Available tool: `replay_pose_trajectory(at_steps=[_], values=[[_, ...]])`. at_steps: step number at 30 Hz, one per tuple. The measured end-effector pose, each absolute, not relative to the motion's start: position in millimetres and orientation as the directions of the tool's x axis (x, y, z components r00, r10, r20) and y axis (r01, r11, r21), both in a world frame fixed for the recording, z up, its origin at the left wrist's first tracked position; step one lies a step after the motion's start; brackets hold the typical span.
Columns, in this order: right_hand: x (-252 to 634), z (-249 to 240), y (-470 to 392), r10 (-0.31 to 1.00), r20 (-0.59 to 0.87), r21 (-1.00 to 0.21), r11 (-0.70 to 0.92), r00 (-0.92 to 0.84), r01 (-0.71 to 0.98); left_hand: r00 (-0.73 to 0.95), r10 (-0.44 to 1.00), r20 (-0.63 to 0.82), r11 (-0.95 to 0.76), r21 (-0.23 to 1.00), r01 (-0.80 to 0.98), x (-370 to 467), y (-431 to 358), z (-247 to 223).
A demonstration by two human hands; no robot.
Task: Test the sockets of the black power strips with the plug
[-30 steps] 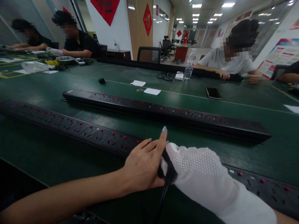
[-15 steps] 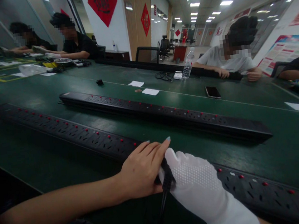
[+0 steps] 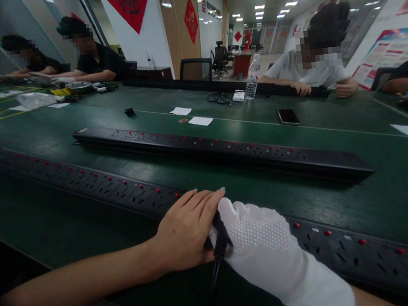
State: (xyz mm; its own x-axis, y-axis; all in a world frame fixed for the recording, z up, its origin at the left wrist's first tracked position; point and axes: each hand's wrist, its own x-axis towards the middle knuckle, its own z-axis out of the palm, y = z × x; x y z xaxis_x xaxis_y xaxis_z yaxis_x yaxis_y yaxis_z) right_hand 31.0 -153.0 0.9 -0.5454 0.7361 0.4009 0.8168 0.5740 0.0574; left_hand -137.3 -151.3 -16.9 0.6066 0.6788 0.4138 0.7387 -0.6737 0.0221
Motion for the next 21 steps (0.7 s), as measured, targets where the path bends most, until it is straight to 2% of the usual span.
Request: replay_pose_trajectory(at_steps=[7,21], values=[[31.6,-2.7,-152.3,0.703,0.424,0.130,0.576,-0.571,0.807,0.604,0.676,0.422,-0.670,0.010,0.742,-136.5,-151.2,-16.8],[31.4,-1.4,-153.4,0.697,0.417,0.156,0.578,-0.584,0.801,0.602,0.683,0.415,-0.666,0.014,0.746,-137.0,-152.2,-16.7]])
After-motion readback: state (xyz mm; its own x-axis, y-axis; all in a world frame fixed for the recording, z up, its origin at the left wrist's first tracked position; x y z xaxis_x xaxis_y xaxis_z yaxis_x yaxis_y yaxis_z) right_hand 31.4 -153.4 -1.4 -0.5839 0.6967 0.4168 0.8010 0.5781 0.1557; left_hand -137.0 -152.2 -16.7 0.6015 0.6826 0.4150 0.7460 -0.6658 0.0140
